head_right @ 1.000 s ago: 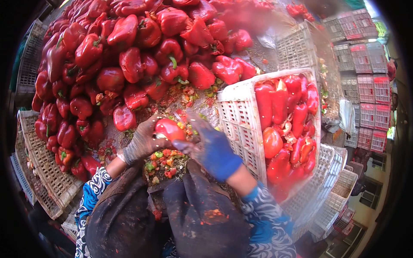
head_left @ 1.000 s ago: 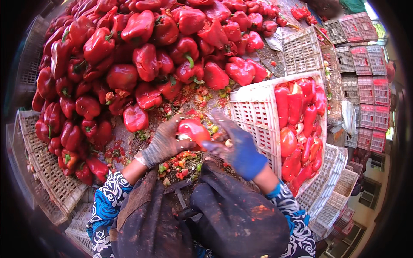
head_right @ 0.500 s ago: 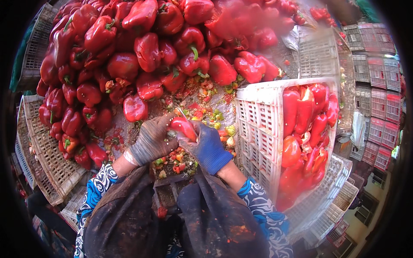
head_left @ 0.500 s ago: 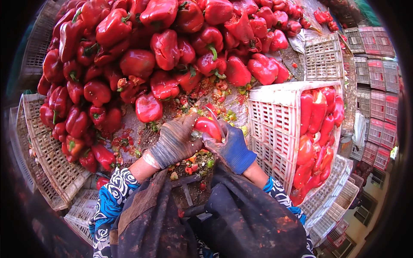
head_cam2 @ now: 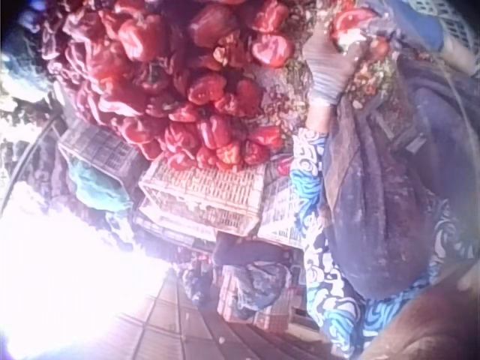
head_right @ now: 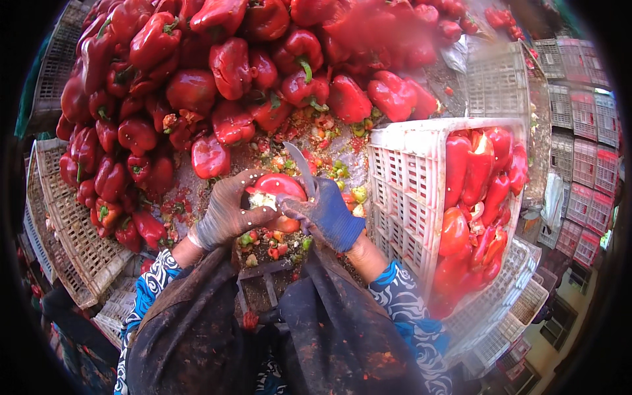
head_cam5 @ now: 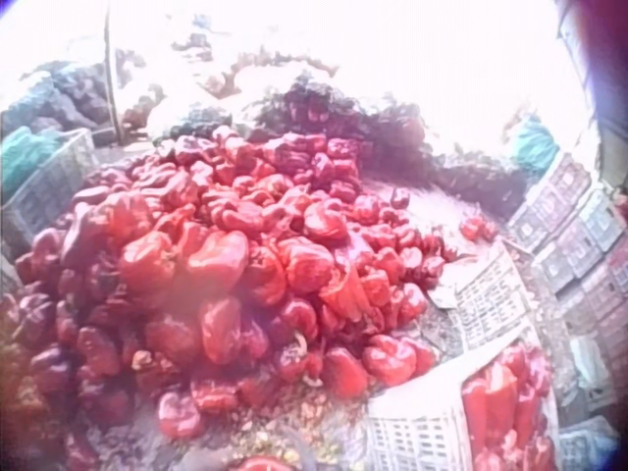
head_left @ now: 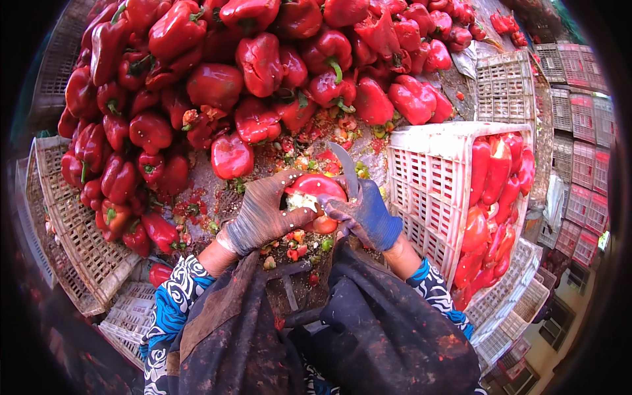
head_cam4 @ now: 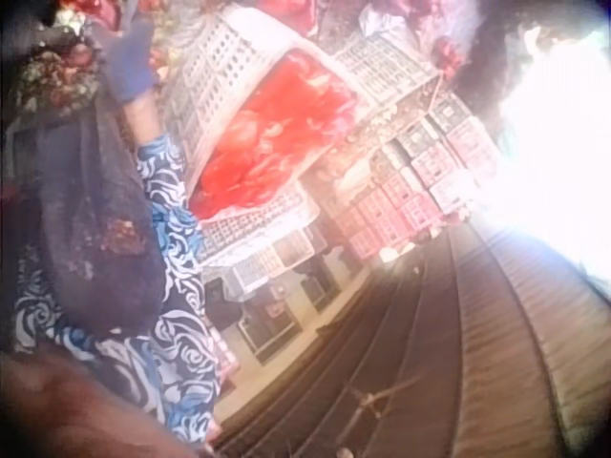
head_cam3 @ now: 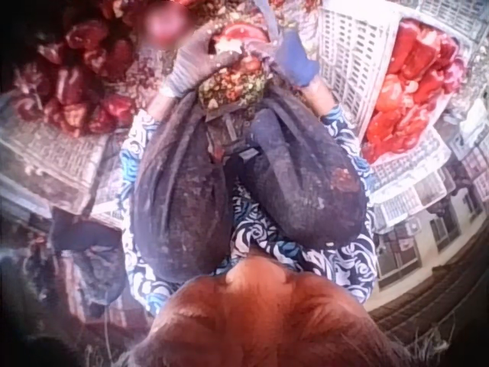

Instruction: The person cuts red peppers into pieces using a knife and puts them into a white plastic crate.

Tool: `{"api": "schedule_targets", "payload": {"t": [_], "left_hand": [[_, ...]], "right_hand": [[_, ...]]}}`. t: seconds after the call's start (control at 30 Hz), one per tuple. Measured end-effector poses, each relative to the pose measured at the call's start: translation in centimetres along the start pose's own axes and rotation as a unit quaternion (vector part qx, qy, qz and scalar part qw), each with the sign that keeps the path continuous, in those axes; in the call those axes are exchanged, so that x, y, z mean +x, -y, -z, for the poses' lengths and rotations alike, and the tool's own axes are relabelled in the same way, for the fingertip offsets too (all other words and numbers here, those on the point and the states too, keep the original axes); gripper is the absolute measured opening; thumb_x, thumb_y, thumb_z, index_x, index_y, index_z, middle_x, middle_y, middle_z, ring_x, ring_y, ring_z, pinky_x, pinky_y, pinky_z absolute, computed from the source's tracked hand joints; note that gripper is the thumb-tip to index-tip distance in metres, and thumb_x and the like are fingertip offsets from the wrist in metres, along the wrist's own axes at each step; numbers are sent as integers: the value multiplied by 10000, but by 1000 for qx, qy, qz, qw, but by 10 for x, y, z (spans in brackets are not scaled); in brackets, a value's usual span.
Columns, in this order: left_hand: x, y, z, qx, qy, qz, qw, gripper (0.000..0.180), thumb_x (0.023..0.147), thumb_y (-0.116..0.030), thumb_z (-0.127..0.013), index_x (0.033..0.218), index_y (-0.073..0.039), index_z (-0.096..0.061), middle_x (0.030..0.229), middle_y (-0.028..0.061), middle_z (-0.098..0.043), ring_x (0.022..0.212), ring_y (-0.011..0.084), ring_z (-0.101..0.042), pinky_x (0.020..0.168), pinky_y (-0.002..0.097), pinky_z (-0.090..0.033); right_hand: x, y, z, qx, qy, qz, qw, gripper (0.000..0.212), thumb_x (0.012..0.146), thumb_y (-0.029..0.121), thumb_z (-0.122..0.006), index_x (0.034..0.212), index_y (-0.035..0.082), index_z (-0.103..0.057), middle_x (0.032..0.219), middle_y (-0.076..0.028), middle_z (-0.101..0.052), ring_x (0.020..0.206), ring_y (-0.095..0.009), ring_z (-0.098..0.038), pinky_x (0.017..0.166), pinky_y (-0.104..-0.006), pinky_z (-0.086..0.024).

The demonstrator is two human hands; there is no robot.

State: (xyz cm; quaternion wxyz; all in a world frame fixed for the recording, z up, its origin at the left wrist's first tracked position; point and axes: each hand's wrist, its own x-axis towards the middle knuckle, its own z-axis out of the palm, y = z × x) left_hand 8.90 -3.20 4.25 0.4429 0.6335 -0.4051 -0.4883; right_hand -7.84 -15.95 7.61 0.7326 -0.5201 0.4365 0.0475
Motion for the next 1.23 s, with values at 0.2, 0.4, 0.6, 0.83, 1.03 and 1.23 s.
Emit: {"api": "schedule_targets", "payload": {"t": [0.2,0.4,0.6,0.83,1.03,1.23], "left_hand": [[-3,9,4,34,41,41,998,706,739,-213,-776,1340,-20,-460,1077,155,-650,1009,225,-633,896,340,-480],[-5,24,-6,214,-16,-28,976,737,708,-180,-751,1350,-27,-424,925,210,-638,867,360,-654,753,410,-519],[-4,21,-13,274,-59,-25,959,763,710,-216,-737,1346,21,-389,779,192,-631,758,366,-643,669,456,-507],[-7,13,-11,214,-64,40,974,728,723,-288,-753,1326,-36,-432,774,191,-636,739,376,-645,677,453,-511],[-13,13,-6,-132,-38,123,983,578,761,-177,-775,1240,8,-509,864,125,-670,799,176,-664,739,312,-530],[-14,9,4,-276,20,179,944,566,788,-28,-726,1282,17,-453,1035,111,-657,950,179,-667,811,275,-550]], "right_hand": [[0,-5,-8,51,-22,-22,998,310,828,178,-733,1030,-38,-640,702,-1,-598,487,-30,-481,416,-190,-358],[14,-32,-21,-107,-80,70,989,346,827,218,-731,1066,-14,-638,784,-119,-690,669,-180,-653,626,-322,-513],[15,-36,-29,-218,-127,140,958,353,805,192,-733,1087,0,-640,858,-167,-701,784,-257,-696,687,-347,-525],[5,-35,-37,-9,-134,53,990,384,842,147,-698,1179,-11,-604,795,-101,-675,678,-154,-632,616,-302,-491],[-3,-30,-33,75,-87,-51,992,244,906,200,-633,1049,3,-651,645,30,-551,463,-29,-450,397,-187,-316],[-1,-33,-20,128,-13,-35,991,330,882,289,-668,967,-28,-640,631,12,-574,432,-58,-507,385,-214,-395]]}}
